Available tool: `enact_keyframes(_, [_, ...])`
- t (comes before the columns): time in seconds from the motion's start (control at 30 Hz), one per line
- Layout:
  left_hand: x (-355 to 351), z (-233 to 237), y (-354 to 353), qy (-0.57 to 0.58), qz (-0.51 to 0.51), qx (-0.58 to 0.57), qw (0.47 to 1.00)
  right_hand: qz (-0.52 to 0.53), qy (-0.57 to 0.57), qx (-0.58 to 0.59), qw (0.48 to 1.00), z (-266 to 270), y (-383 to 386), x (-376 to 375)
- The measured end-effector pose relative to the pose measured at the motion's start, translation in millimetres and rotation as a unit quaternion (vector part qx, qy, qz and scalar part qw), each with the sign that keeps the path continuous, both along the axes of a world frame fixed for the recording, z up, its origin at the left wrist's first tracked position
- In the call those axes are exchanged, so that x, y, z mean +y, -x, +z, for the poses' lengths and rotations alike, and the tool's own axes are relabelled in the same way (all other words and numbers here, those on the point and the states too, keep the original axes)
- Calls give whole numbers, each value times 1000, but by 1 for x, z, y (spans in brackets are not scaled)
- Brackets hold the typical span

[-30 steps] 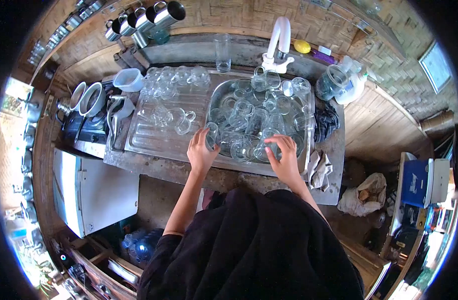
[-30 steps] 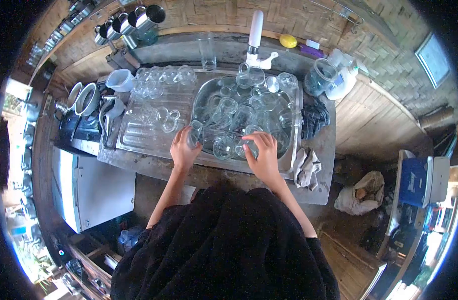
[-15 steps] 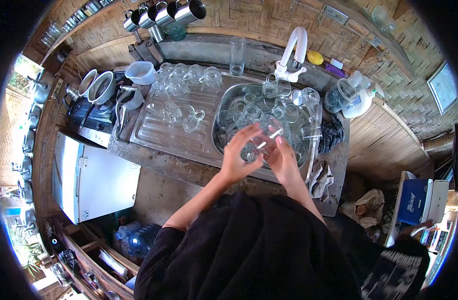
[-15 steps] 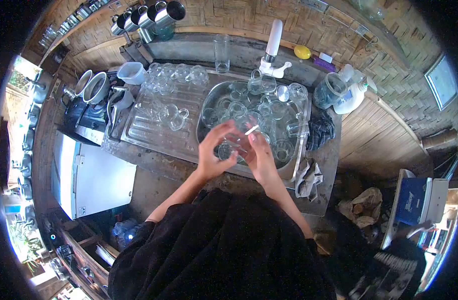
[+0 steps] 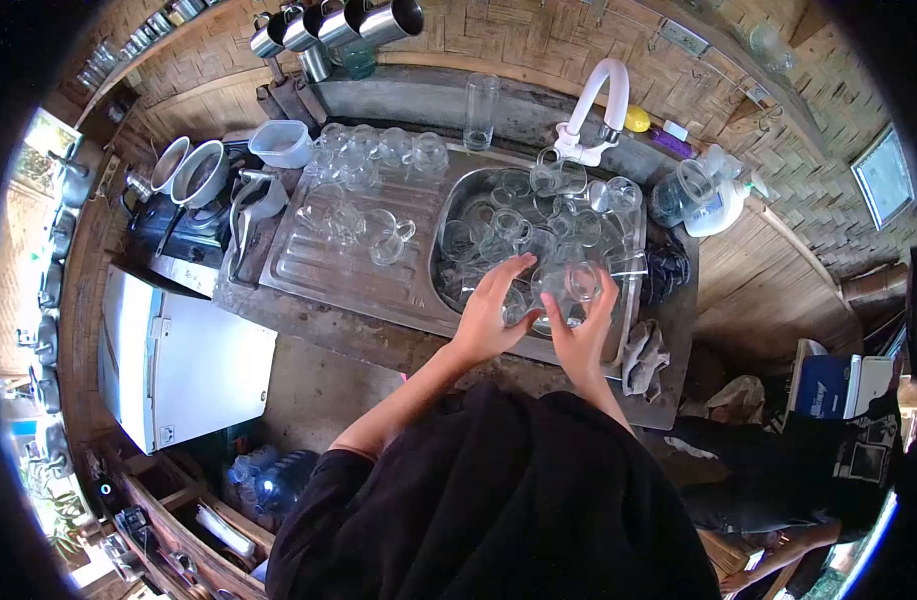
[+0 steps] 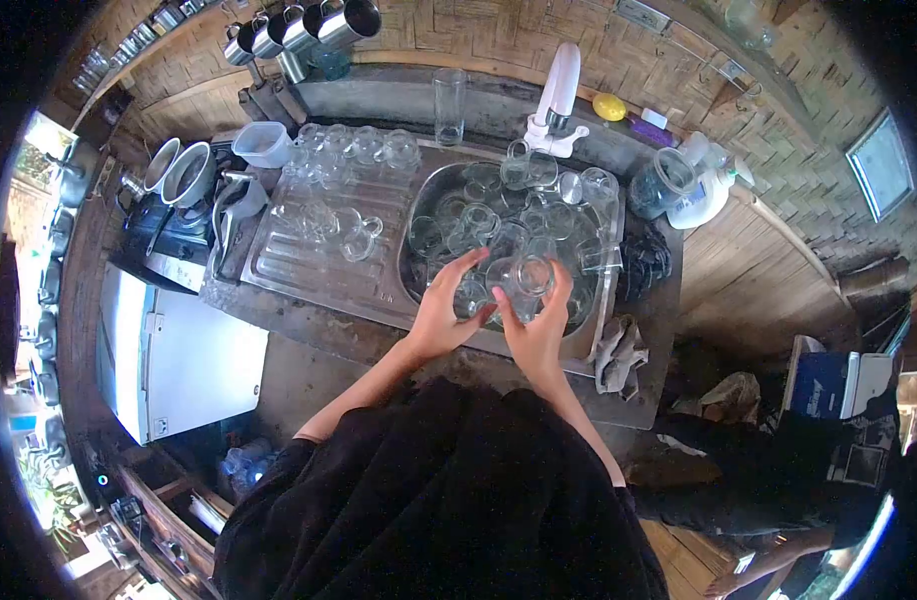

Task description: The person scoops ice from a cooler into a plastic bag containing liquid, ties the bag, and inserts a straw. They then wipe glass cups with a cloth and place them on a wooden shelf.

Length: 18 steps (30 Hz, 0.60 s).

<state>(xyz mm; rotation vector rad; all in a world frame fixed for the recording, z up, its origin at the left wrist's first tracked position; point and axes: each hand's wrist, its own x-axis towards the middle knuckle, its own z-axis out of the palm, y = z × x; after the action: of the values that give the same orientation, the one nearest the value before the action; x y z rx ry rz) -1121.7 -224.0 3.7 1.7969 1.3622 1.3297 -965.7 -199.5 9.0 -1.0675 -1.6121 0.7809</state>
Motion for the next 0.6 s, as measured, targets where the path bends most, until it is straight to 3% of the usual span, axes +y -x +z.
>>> enact_keyframes(0.13, [-4,2,6,-3,-9,0,1000,-4,35,11,999,1,8,-6])
enact_keyframes(0.23, [-6,5,16,2,-18,6,1000,38,121,81,989,-1,18,-11])
enact_keyframes(0.43, [-15,-5,40,17,-7,34,999,55,85,10,995,-12,49,-18])
enact_keyframes(0.6, [-35,-15,81,58,74,69,993,119,88,-45,988,-16,95,-18])
